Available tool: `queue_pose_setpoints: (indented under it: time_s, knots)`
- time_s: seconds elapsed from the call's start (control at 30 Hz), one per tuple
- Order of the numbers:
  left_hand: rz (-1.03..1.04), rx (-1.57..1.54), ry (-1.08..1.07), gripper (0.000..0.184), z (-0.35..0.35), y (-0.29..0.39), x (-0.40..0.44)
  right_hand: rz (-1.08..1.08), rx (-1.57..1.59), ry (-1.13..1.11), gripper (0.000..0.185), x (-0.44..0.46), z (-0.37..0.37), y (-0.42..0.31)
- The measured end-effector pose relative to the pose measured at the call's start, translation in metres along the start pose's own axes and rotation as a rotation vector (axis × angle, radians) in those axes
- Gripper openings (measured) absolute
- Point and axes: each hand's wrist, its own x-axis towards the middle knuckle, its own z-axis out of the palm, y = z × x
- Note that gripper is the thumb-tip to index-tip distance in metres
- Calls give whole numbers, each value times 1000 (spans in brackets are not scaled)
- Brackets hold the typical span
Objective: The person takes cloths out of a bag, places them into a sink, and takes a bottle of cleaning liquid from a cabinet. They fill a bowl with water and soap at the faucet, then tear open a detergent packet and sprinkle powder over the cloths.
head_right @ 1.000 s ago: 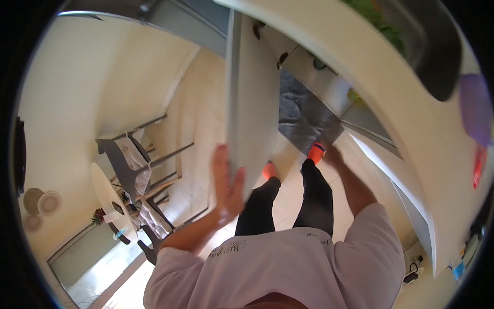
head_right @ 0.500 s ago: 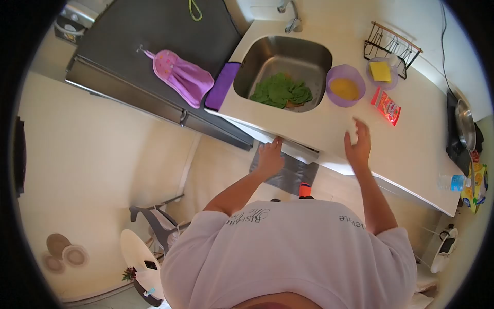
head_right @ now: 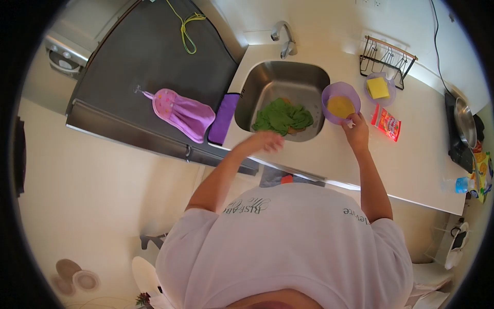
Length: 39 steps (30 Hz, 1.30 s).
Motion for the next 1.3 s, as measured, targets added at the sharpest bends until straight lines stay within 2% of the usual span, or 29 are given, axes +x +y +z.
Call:
queue_pose_setpoints:
  time_s: [0.1,0.2,0.3,0.4,0.5,0.57,0.7,0.83,1.03,1.13,1.3]
  knots:
    - [65,-124,369,40,-74,47,48,-24,113,-36,29,29,17,-32]
    - [206,-161,448,39,-135,69,125,-33,170,-105,28,54,38,-87]
    - [145,-243,527,34,-160,103,191,-47,106,-149,28,87,55,-132]
    - [100,-298,408,31,-176,120,246,-100,94,-95,29,101,78,-150]
    - [168,-485,127,26,-185,117,274,-134,64,-62,29,111,90,-158]
    - [130,-501,99,23,-198,103,305,-131,49,-58,29,114,94,-161]
    - [121,-574,-19,24,-210,117,309,-127,71,-51,29,118,99,-167]
    - [73,-626,-72,24,-211,137,286,-26,28,-133,32,125,104,-163]
    - [87,-632,-112,26,-210,142,281,-130,59,-69,32,129,116,-149]
    - [58,-615,-138,26,-212,141,277,-50,12,-128,32,131,114,-154]
    - [46,-643,-183,27,-218,139,282,-132,63,-65,31,130,121,-147]
